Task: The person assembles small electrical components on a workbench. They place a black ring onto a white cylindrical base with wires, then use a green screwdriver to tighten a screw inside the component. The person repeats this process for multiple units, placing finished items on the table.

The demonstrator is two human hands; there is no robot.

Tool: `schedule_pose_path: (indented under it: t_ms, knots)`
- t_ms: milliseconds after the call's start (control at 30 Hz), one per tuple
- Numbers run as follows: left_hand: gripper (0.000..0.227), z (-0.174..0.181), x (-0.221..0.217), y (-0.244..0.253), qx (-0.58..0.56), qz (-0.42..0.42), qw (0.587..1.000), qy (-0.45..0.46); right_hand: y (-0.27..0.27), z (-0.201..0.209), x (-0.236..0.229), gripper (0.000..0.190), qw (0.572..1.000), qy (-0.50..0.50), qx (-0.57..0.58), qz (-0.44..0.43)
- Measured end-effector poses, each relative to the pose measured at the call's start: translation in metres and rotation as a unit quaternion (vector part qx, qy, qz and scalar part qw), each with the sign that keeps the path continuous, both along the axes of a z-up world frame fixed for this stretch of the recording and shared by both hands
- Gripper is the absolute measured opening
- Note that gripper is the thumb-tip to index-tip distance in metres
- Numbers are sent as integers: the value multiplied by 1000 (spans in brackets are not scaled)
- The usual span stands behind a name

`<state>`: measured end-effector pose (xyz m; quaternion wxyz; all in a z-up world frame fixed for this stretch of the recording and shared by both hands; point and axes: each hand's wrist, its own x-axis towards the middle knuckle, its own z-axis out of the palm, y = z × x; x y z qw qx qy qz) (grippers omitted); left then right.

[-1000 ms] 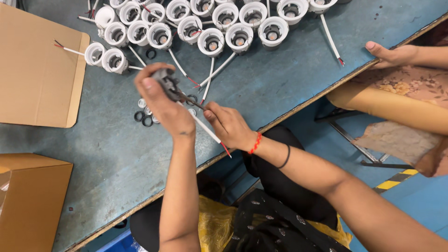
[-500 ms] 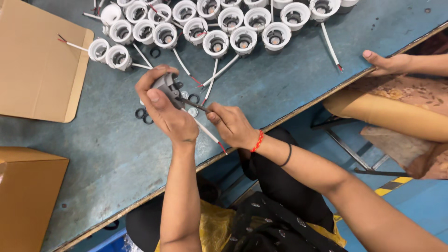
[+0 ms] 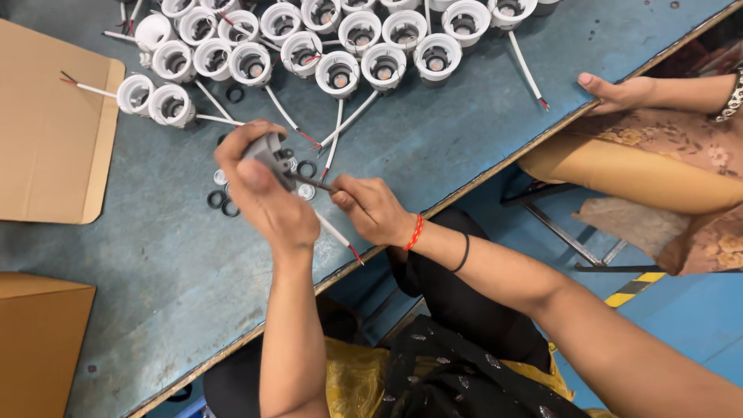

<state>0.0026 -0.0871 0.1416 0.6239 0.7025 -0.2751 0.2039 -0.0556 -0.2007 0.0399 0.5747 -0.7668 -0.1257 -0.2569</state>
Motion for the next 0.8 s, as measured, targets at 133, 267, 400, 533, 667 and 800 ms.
schedule_pose_path:
  t_ms: [133,267,400,533,667,800]
  knots:
    - [69,-1,0,1,11,16,1000,-25,6,-5,2,38,998,24,49,22]
    - [70,0,1,-4,41,26,998,-26,1,-10,0,42,999,6,31,12]
    - [68,4,-1,-8,58,38,995,-74,1,-12,0,40,999,19,45,11]
    - [69,8,3,-9,61,43,995,-63,0,-10,-1,37,1000,4,27,0]
    - [67,-2,1,0,69,34,994,-83,6,-10,-1,35,998,-16,53,22]
    - [66,-6,3,5,77,56,991,-89,2,-5,-3,30,999,31,4,0]
